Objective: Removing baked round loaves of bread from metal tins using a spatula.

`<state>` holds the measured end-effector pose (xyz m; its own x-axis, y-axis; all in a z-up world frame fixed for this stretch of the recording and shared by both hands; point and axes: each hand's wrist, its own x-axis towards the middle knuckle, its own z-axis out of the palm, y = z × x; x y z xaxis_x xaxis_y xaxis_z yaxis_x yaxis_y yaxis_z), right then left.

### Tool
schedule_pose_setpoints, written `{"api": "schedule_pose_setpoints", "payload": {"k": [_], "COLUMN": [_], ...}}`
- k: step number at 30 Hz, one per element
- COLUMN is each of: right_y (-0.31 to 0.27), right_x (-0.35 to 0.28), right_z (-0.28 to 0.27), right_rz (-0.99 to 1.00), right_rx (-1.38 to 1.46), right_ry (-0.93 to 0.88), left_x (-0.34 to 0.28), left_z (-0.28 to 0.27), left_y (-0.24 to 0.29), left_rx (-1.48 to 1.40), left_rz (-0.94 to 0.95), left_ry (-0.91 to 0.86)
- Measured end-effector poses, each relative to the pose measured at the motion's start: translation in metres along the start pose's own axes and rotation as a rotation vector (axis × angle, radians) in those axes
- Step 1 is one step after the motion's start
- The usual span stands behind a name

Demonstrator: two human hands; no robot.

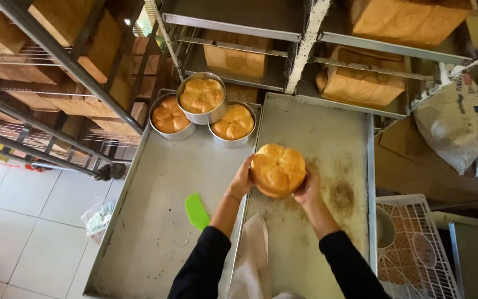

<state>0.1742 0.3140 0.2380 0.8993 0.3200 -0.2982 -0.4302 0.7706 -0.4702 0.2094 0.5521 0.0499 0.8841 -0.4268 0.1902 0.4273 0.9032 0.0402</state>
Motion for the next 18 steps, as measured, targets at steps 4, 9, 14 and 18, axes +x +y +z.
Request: {"api": "schedule_pose_setpoints", "payload": {"k": [4,9,14,18], "right_y": [-0.030,-0.049,-0.062,-0.075], "right_x": [0.047,0.130,0.211,0.228], "right_z": [-0.002,-0.040,-0.095,-0.089], "right_rz": [0.002,-0.040,-0.049,-0.116], "right_rx": [-0.009,-0.113,-0.213,-0.371], "right_ry": [-0.043,0.096,0.157,0.191], "left_x": [0.055,0.123,0.178,0.210], "left_z": [0.069,0.080,0.022,0.005], "left_y": [-0.002,0.012,0.029,0.026], "left_rx": [0.297,0.557,0.756,1.067], "left_rz": [0.046,0.019,0.155,0.273], "left_ry": [0.381,0.769,0.957,1.110]}}
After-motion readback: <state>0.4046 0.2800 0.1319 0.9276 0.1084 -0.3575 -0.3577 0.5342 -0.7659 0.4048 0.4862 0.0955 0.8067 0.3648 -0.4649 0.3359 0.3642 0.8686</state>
